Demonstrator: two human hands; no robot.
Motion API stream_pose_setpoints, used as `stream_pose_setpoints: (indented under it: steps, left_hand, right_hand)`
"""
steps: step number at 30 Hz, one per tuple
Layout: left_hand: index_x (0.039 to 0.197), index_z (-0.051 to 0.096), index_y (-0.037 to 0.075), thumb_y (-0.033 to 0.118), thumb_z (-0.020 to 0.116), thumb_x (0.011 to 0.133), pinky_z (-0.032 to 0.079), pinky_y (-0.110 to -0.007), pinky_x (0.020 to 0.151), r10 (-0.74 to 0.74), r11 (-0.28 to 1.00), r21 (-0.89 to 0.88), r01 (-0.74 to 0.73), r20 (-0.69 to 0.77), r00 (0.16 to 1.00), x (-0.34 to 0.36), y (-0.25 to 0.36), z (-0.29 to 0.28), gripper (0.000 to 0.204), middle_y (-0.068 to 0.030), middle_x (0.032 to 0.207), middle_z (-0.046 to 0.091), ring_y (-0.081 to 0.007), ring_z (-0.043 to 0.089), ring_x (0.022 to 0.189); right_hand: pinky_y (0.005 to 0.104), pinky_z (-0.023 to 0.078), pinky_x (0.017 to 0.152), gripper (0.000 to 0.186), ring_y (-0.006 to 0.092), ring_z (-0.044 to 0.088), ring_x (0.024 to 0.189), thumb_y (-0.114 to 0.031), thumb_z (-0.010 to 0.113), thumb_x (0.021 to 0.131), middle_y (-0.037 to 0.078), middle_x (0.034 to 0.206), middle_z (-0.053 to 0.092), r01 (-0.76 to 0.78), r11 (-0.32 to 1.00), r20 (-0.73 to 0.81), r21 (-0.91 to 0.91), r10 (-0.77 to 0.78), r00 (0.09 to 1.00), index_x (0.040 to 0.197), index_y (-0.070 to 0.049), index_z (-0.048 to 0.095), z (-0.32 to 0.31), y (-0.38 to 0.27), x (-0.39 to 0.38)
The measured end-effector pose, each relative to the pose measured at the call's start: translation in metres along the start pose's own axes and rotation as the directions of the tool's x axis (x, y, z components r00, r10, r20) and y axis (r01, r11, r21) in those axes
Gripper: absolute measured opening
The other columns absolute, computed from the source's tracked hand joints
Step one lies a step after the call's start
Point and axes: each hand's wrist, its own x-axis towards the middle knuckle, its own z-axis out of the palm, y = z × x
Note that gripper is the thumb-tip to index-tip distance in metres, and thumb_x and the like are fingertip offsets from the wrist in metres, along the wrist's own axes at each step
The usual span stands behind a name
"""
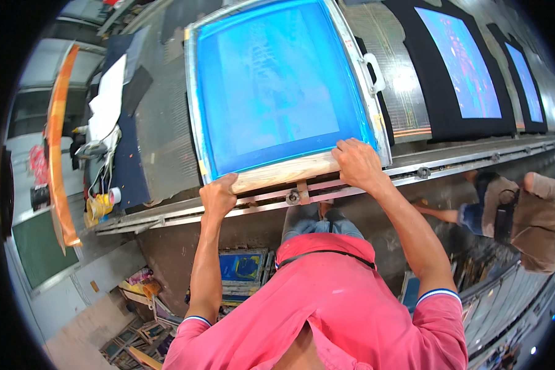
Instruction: The person uses a squeegee to pull blue ink across a screen printing frame placed over black t-shirts on a conveyor. The person repeatedly lifts the screen, moves to the next shirt, and repeats the printing stroke.
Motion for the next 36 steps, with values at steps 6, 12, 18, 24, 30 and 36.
stream_pose_setpoints:
  steps: [6,12,18,24,30,36]
  left_hand:
    - [0.100,0.071,0.005,0.001,0.066,0.074,0.054,-0.043,0.089,0.078,0.996,0.043,-0.075,-0.089,0.993,-0.014,0.010,0.009,0.027,-0.0106,0.103,0.074,-0.0301,0.071,0.096]
    - [0.105,0.072,0.006,0.013,0.073,0.074,0.052,-0.052,0.092,0.111,0.978,0.167,-0.126,0.099,0.989,-0.001,0.053,-0.037,0.032,-0.0133,0.100,0.074,-0.0338,0.070,0.095]
    - [0.098,0.077,0.011,0.013,0.070,0.072,0.054,-0.051,0.073,-0.003,0.996,-0.085,0.024,0.237,0.972,0.057,0.101,-0.007,0.027,-0.0226,0.085,0.071,-0.0430,0.068,0.082]
    - [0.097,0.080,0.014,0.011,0.065,0.070,0.056,-0.050,0.073,-0.035,0.998,-0.036,0.054,0.416,0.909,0.105,0.077,0.009,0.030,-0.0227,0.089,0.072,-0.0402,0.070,0.083]
    - [0.082,0.077,0.003,0.012,0.064,0.070,0.057,-0.046,0.070,-0.026,0.987,-0.101,0.122,0.656,0.754,0.148,0.063,0.054,0.019,-0.0213,0.079,0.072,-0.0376,0.072,0.076]
    - [0.065,0.068,-0.005,0.009,0.063,0.067,0.052,-0.042,0.055,0.022,0.879,-0.201,0.432,0.922,0.386,0.192,0.043,0.073,0.015,-0.0165,0.060,0.066,-0.0294,0.068,0.056]
  right_hand:
    - [0.0433,0.052,0.091,0.022,0.0298,0.064,0.097,-0.003,0.063,0.076,0.012,0.096,0.065,0.000,0.998,-0.190,-0.064,-0.013,0.982,0.097,-0.002,0.072,0.016,-0.010,-0.032]
    - [0.0448,0.054,0.082,0.018,0.0315,0.067,0.092,-0.002,0.062,0.075,0.013,0.093,0.066,-0.030,0.998,-0.021,-0.053,0.029,0.999,0.088,-0.004,0.073,-0.025,-0.012,-0.042]
    - [0.0433,0.055,0.078,0.019,0.0346,0.069,0.091,-0.016,0.065,0.084,0.015,0.096,0.072,0.044,0.994,0.015,0.098,-0.045,0.999,0.095,-0.004,0.075,-0.054,0.006,0.008]
    - [0.0353,0.055,0.083,0.033,0.0261,0.072,0.095,-0.028,0.071,0.092,0.017,0.099,0.076,-0.153,0.784,-0.218,0.601,0.345,0.913,0.111,-0.001,0.074,-0.090,0.086,0.060]
    - [0.0407,0.053,0.087,0.042,0.0300,0.072,0.094,-0.034,0.066,0.094,0.017,0.100,0.075,-0.485,0.770,-0.423,0.416,0.635,0.646,0.125,-0.005,0.069,-0.019,0.194,0.102]
    - [0.0407,0.050,0.080,0.041,0.0254,0.066,0.085,-0.024,0.060,0.096,0.018,0.091,0.070,-0.574,0.408,0.032,0.710,0.795,0.605,0.134,-0.009,0.062,0.015,0.216,0.139]
